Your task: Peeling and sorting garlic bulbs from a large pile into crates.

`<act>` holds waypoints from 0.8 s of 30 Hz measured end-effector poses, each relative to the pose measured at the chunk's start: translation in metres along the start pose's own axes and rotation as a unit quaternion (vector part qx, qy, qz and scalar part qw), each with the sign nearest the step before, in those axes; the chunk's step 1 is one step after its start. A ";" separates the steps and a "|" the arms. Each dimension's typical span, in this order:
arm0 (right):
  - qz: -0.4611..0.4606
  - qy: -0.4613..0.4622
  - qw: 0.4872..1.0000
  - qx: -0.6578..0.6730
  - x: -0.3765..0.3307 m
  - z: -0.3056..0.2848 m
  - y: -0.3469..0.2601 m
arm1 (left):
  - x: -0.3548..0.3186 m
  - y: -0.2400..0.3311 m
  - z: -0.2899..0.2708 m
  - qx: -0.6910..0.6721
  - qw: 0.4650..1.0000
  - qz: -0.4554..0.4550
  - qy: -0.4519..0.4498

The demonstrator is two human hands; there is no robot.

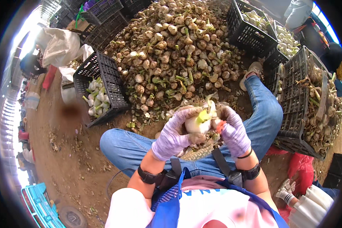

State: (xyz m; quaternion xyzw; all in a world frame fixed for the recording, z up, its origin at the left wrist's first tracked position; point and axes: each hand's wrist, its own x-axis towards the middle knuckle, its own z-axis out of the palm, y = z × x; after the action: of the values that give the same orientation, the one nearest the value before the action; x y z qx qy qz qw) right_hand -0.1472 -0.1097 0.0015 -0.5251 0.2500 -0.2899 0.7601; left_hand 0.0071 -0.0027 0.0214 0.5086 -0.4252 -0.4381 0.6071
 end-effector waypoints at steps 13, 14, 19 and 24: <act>0.101 -0.005 0.986 0.135 -0.008 0.016 -0.006 | 0.001 -0.011 -0.003 -0.257 0.959 -0.115 0.003; 0.101 -0.002 0.986 0.135 -0.009 0.015 0.002 | 0.001 -0.009 -0.001 -0.210 0.971 -0.115 0.007; -0.212 0.065 0.922 -0.317 -0.005 0.015 0.012 | 0.003 -0.016 0.000 0.154 0.979 0.070 0.110; 0.050 0.084 0.952 0.291 0.003 0.003 0.001 | -0.004 -0.013 -0.010 -0.080 0.992 0.045 0.082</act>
State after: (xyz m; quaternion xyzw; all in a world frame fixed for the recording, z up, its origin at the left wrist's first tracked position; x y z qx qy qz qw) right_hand -0.1432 -0.1099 0.0015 -0.2412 0.2439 -0.3548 0.8698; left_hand 0.0147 0.0025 0.0070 0.4731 -0.3601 -0.3995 0.6978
